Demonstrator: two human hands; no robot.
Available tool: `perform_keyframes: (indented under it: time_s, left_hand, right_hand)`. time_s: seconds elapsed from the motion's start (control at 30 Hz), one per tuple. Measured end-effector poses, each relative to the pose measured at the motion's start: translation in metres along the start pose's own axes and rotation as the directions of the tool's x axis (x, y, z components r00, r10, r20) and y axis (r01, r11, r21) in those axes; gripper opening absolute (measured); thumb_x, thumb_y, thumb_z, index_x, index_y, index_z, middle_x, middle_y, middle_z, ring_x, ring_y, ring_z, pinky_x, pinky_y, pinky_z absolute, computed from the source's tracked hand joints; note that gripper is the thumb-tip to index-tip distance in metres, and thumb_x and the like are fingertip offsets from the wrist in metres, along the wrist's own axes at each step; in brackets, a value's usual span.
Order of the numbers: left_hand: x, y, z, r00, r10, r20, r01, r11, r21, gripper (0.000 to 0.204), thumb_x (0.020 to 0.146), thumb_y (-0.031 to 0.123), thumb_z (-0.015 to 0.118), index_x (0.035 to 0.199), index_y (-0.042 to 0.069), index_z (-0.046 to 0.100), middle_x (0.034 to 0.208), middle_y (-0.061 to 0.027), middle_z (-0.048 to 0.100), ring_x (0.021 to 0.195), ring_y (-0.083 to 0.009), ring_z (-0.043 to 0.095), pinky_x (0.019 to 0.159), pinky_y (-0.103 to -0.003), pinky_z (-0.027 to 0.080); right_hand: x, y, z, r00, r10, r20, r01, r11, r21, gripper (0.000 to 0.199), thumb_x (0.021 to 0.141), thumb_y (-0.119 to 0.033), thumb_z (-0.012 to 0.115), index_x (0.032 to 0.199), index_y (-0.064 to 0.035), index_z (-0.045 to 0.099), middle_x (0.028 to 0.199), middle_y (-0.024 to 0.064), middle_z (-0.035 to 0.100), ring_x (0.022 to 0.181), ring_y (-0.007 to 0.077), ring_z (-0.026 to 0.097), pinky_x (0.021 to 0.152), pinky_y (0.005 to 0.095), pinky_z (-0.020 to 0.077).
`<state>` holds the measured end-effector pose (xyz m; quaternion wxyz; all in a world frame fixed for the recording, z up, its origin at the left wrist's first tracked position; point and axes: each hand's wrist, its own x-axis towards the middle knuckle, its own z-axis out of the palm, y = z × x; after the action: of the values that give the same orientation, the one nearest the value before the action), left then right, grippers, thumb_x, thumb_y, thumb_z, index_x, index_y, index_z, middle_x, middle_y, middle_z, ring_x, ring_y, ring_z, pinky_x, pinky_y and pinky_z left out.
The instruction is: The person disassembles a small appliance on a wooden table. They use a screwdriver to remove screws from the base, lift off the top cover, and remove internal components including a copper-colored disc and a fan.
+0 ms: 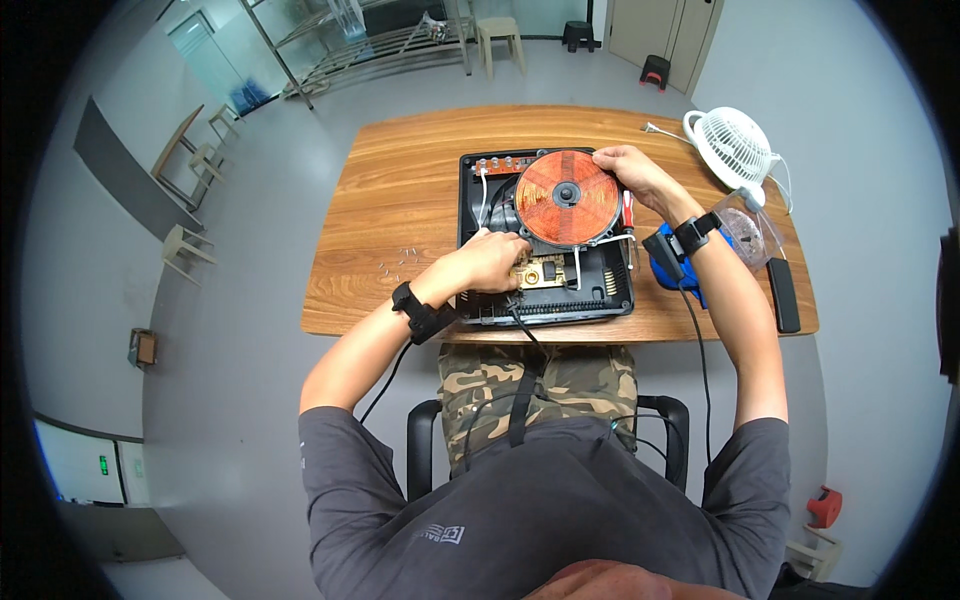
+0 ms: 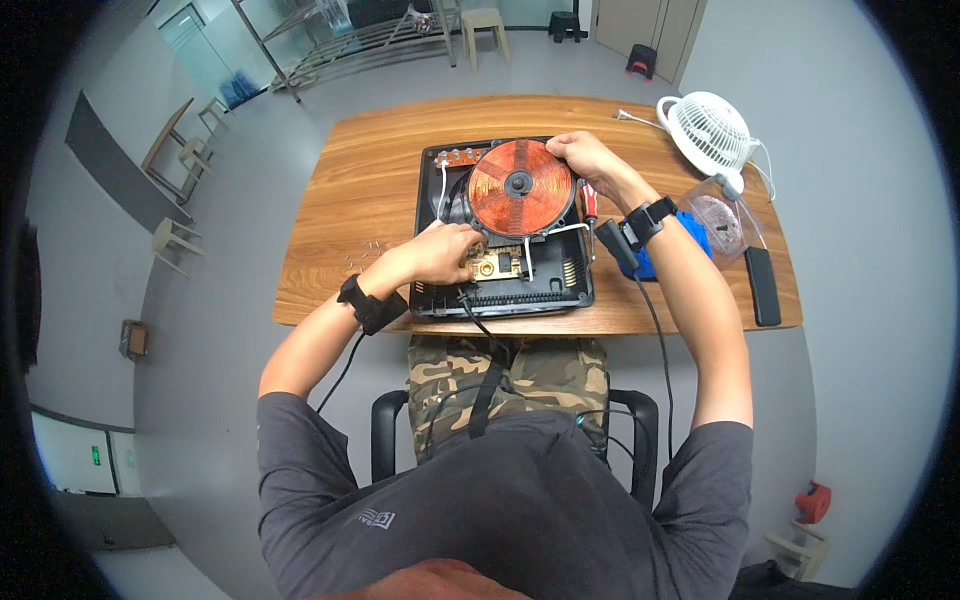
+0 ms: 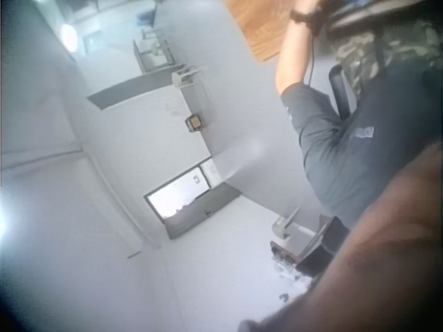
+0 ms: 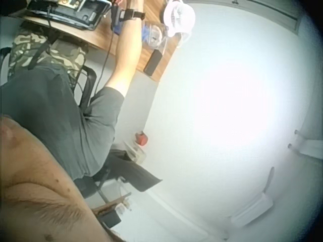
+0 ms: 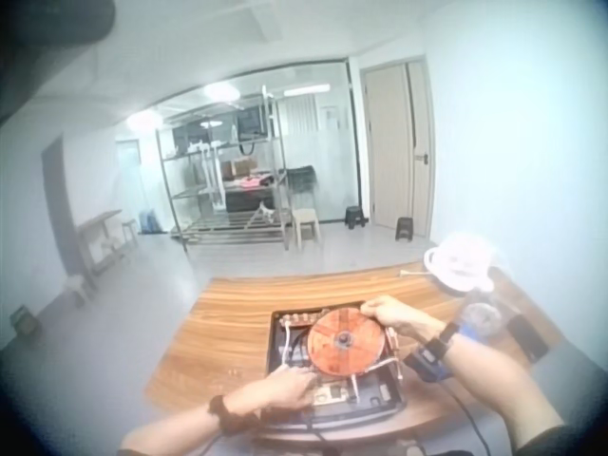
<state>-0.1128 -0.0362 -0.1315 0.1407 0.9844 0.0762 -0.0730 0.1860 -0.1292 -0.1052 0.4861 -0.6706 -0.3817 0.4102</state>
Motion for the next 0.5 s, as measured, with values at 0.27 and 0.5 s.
perform_keyframes:
  time_s: [0.27, 0.5]
  left_hand:
    - [0.006, 0.0, -0.006, 0.99, -0.064, 0.125, 0.051, 0.993, 0.103, 0.076, 0.068, 0.033, 0.089, 0.129, 0.002, 0.056, 0.123, -0.0152, 0.065, 0.119, -0.0319, 0.062, 0.1, -0.044, 0.047]
    - [0.013, 0.015, -0.018, 0.979, -0.122, 0.161, 0.093, 0.98, 0.179, 0.078, 0.062, 0.028, 0.091, 0.126, -0.001, 0.057, 0.118, -0.0191, 0.068, 0.113, -0.0329, 0.065, 0.093, -0.043, 0.053]
  right_hand:
    - [-0.014, -0.007, -0.009, 1.0, 0.004, 0.007, -0.004, 0.997, 0.075, 0.024, 0.105, -0.022, 0.055, 0.106, -0.0029, 0.07, 0.092, 0.0, 0.07, 0.078, 0.0083, 0.062, 0.074, 0.0258, 0.0498]
    - [-0.024, -0.017, -0.008, 1.0, -0.025, -0.01, 0.026, 0.999, 0.039, 0.024, 0.105, -0.023, 0.055, 0.108, -0.0041, 0.07, 0.092, -0.0009, 0.07, 0.077, 0.0075, 0.061, 0.072, 0.0258, 0.0488]
